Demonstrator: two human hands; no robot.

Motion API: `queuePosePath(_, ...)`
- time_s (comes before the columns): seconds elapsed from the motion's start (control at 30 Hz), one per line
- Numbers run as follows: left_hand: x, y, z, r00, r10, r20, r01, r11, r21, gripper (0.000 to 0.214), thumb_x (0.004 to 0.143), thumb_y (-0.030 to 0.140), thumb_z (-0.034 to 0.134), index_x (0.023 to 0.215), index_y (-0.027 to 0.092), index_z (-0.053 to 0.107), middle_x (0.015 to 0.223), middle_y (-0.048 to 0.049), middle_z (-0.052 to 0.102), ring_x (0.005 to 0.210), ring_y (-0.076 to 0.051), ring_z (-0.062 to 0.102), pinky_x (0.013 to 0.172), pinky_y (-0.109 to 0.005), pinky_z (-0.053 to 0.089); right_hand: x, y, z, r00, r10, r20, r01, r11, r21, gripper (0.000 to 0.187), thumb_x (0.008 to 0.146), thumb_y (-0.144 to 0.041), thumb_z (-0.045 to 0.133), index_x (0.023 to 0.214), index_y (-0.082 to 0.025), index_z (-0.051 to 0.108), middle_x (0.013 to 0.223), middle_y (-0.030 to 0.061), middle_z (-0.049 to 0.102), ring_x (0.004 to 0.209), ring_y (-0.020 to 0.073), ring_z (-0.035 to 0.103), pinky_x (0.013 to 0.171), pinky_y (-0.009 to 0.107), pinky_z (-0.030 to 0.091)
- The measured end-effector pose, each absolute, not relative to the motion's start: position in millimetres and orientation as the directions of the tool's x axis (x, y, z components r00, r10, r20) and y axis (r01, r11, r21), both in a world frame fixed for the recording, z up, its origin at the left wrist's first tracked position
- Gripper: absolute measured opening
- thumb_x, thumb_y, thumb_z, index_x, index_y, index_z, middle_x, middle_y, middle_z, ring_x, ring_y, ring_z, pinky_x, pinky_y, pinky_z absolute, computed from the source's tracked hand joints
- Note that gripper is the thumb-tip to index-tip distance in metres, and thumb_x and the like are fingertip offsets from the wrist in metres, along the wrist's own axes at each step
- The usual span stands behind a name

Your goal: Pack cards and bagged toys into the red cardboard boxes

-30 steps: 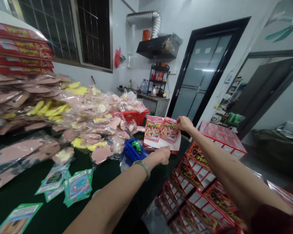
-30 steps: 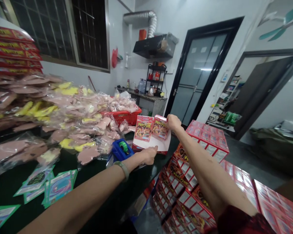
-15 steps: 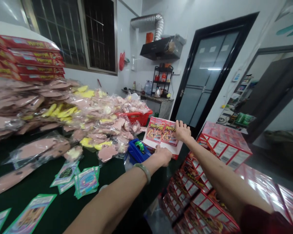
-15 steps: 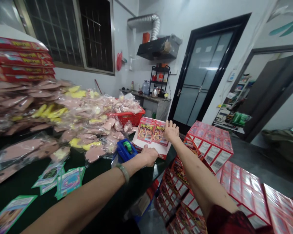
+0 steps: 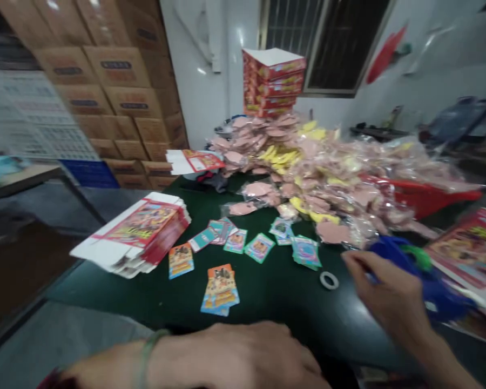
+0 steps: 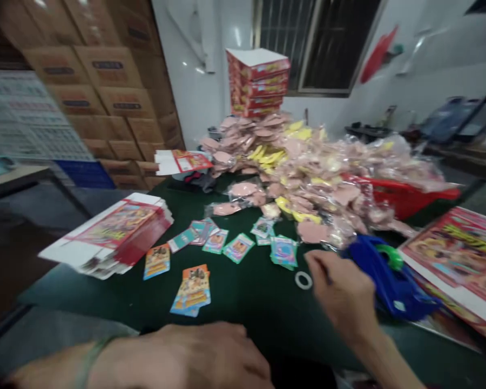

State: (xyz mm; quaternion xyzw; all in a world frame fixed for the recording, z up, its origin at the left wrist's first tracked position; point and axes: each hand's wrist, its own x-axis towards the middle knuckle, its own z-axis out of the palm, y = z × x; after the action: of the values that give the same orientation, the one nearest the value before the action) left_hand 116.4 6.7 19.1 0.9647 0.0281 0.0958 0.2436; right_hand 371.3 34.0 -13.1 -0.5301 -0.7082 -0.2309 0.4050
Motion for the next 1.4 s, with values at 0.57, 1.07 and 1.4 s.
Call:
queuePosePath(0.57,-138,51,-44,0.183,0.834,0.521,0.970,-0.239,0.042,0.036,0.090,0.032,0.042,0.121,0.021,0.057,0.138,-0.0127,0.047,0.132,-0.036,0.034,0.101,-0.060,0.029,-35,185,29,-0.476,0.819,0.320,0.769,0.565,-0.299,0.034,0.084,-0.029,0.050,0.112,-0.010,0.052,0.105,0.0190,0.064,0.102,0.0292,0.059,0.088,0.040,0.040)
queuePosePath(1.07,-76,16,-3,-0.068,0.702,0.709,0.831,-0.354,0.430,0.062,0.087,0.029,0.047,0.141,0.015,0.018,0.124,-0.0201,0.051,0.112,-0.028,0.054,0.085,-0.042,0.049,50,92,91,-0.338,0.742,0.579,0.423,0.669,-0.611,0.017,0.080,-0.030,0.055,0.091,-0.023,0.043,0.057,-0.0073,0.052,0.050,0.0116,0.050,0.051,0.023,0.034)
queuePosePath(1.4,39,7,-8,0.266,0.936,0.231,-0.197,-0.182,0.963,0.021,0.084,0.035,0.055,0.095,0.017,0.059,0.080,-0.0028,0.069,0.069,-0.015,0.064,0.066,-0.027,0.053,157,39,75,-0.010,0.647,0.763,0.398,0.702,-0.590,0.012,0.080,-0.019,0.057,0.080,-0.024,0.046,0.065,-0.0047,0.054,0.053,0.0098,0.052,0.049,0.024,0.043)
